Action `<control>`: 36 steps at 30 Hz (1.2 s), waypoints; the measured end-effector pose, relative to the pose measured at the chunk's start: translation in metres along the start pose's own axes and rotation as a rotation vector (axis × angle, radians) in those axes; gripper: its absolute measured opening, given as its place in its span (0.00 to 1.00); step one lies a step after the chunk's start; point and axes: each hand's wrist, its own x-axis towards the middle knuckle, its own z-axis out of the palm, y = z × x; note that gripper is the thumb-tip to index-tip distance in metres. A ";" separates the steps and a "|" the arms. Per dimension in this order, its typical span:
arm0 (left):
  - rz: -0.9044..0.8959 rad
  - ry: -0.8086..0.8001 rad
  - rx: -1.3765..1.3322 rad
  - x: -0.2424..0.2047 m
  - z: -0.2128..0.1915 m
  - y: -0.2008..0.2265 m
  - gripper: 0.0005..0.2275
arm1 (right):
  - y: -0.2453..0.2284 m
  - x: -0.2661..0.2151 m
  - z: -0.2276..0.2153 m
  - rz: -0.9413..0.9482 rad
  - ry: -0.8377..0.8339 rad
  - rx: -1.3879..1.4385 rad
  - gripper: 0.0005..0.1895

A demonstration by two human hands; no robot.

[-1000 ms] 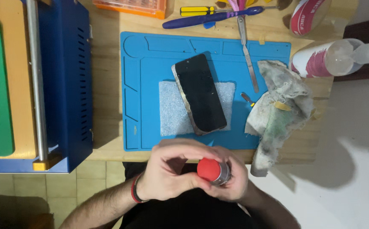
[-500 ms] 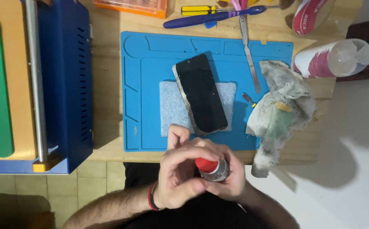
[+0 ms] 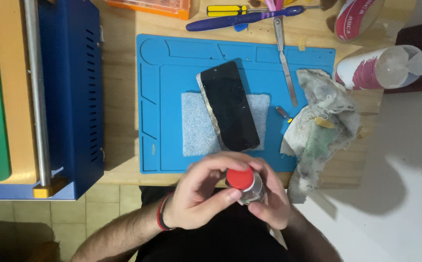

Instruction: The person cleans a black smartphone screen using a spray bottle and a cloth. They then apply a liquid from a small bottle with a red cap and use a yellow plastic card to spread the liquid across the screen surface.

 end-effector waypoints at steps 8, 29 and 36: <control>0.239 0.450 0.472 0.007 -0.034 0.001 0.17 | -0.027 0.005 -0.014 -0.060 0.300 -1.000 0.37; 0.249 0.449 0.954 0.003 -0.075 0.005 0.14 | -0.037 0.035 -0.013 -0.329 0.429 -1.103 0.34; 0.220 0.449 0.929 0.002 -0.075 0.008 0.14 | -0.033 0.034 -0.010 -0.341 0.522 -1.022 0.29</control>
